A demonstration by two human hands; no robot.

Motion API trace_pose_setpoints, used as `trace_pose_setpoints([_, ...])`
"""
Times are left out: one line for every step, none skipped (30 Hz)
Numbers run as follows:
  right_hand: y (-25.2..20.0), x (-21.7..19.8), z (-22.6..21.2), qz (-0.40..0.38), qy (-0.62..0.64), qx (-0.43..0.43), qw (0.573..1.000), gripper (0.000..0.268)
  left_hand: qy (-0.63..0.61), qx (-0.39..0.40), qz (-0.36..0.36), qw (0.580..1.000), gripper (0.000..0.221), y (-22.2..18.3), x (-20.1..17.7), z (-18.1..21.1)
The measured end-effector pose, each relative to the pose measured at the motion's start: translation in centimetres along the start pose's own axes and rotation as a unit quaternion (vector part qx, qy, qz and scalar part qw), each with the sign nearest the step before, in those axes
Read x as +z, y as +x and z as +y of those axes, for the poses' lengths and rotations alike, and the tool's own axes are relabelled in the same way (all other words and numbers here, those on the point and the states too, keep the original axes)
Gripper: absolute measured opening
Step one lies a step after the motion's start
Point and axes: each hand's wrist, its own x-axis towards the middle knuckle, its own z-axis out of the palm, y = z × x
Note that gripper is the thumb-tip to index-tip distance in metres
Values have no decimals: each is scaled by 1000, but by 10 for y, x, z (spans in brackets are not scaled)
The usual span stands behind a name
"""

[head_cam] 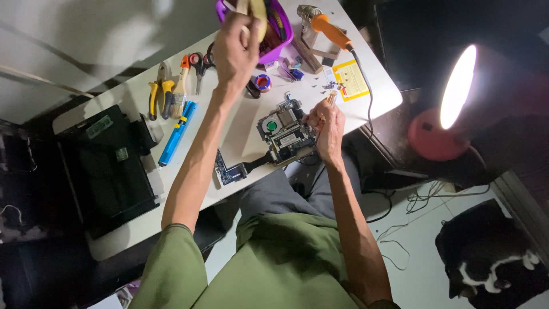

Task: Cleaning and assembling a laptop cooling system and motherboard on a repair bench.

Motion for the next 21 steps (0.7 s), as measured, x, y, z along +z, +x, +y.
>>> trace_pose_setpoints([0,0,0,-1,-7,-2,1000,32,-47,5,36,998,29,0,-1,-10])
trace_pose_setpoints([1,0,0,-2,-14,-4,1000,33,-94,10,73,993,39,1,-3,-20])
trace_pose_setpoints([1,-1,1,-2,-13,-5,1000,33,-94,11,73,993,39,3,-9,-21])
trace_pose_setpoints([2,-1,1,-7,-16,-6,1000,34,-56,3,68,996,33,4,-17,-22])
trace_pose_setpoints([2,-1,2,-12,-19,-8,1000,36,-18,-6,62,998,28,5,-24,-24])
trace_pose_setpoints([2,-1,2,-13,-18,-7,1000,36,-17,-5,63,998,28,7,-24,-22])
trace_pose_setpoints([2,-1,2,-15,-14,-9,1000,35,-6,11,42,999,24,9,-24,-19])
trace_pose_setpoints([2,-2,1,-17,-12,-11,1000,34,4,28,21,999,20,11,-24,-17])
trace_pose_setpoints([2,0,1,-17,-12,-11,1000,34,5,28,22,999,20,13,-22,-12])
trace_pose_setpoints([2,1,0,-14,-12,-12,1000,34,46,56,-18,997,15,15,-19,-6])
trace_pose_setpoints([1,1,0,-10,-12,-13,1000,34,86,85,-59,991,10,16,-16,1])
trace_pose_setpoints([0,2,-2,-9,-14,-15,1000,34,84,86,-58,991,10,15,-10,-3])
trace_pose_setpoints([0,3,-3,-1,-25,0,1000,32,118,88,-127,981,9,13,-4,-6])
trace_pose_setpoints([0,4,-5,7,-35,13,999,31,151,93,-194,965,13,13,3,-9])
trace_pose_setpoints([0,4,-6,8,-37,10,999,31,149,96,-193,965,13,19,-3,-1])
trace_pose_setpoints([0,4,-7,21,-33,27,999,30,94,132,-162,973,13,26,-10,7])
trace_pose_setpoints([0,4,-7,34,-30,44,998,29,37,168,-131,976,17,34,-16,14])
trace_pose_setpoints([0,2,-6,38,-30,41,998,29,34,171,-132,976,17,39,-13,2])
trace_pose_setpoints([0,-1,-5,26,-40,38,998,29,39,134,-136,981,22,44,-11,-10])
trace_pose_setpoints([-1,-1,-2,11,-49,37,998,30,45,94,-140,985,27,48,-11,-23])
trace_pose_setpoints([0,-1,-3,12,-49,36,998,30,45,95,-140,985,27,56,-8,-34])
